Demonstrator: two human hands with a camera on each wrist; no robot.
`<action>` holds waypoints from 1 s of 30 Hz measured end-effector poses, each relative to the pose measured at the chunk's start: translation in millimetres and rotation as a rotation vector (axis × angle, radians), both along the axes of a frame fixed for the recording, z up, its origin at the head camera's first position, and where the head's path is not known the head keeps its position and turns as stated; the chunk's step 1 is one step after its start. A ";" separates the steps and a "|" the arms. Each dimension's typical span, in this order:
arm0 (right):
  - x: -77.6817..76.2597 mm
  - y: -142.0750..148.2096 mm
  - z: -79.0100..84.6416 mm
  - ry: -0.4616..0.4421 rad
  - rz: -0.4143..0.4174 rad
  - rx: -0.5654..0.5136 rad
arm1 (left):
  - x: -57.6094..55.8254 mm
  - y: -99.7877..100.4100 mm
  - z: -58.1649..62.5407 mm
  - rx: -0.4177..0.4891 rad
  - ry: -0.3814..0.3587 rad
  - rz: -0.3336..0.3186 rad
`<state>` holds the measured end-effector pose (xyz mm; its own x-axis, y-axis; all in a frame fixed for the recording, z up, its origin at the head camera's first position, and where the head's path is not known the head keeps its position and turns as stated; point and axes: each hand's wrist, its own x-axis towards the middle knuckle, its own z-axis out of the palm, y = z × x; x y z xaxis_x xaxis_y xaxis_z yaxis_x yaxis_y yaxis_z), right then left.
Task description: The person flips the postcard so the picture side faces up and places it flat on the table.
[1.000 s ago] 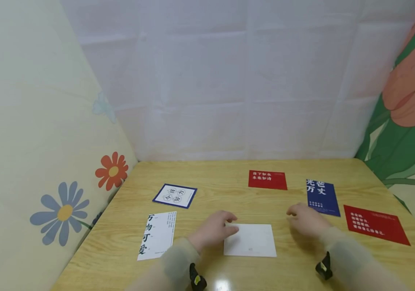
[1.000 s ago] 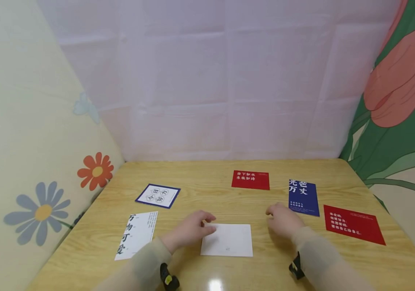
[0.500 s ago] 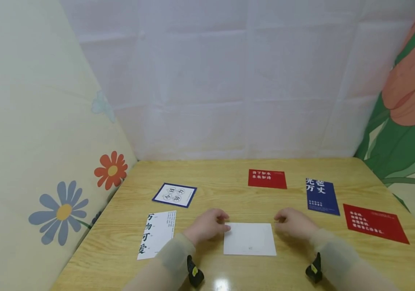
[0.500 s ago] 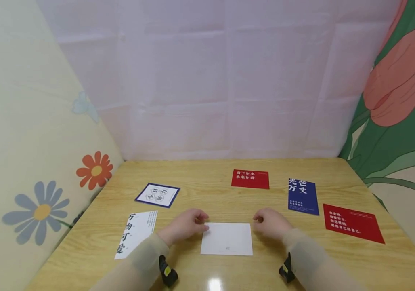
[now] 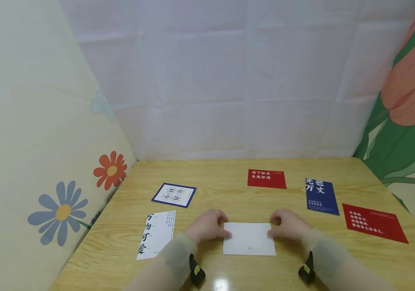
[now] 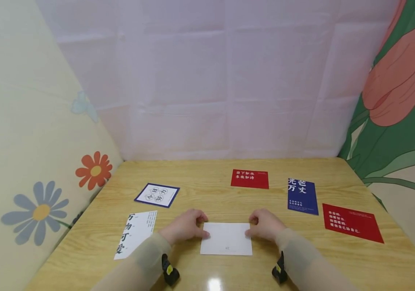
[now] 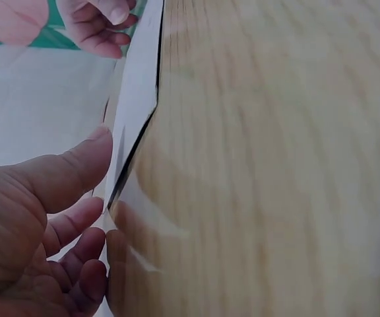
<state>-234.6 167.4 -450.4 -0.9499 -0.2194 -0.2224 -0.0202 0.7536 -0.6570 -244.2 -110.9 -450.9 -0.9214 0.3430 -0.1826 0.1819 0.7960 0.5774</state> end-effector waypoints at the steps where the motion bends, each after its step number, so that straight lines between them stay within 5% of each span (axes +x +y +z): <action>1: -0.2 -0.6 -0.3 -0.007 -0.003 0.001 | 0.1 0.1 0.0 -0.008 0.004 -0.002; 30: -1.8 -12.6 0.6 -0.025 0.003 0.051 | 1.3 7.3 2.0 -0.052 -0.040 -0.010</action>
<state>-236.4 154.8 -449.8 -0.9433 -0.2098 -0.2573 -0.0063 0.7863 -0.6178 -242.9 -103.6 -449.0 -0.9097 0.3407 -0.2373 0.1671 0.8236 0.5420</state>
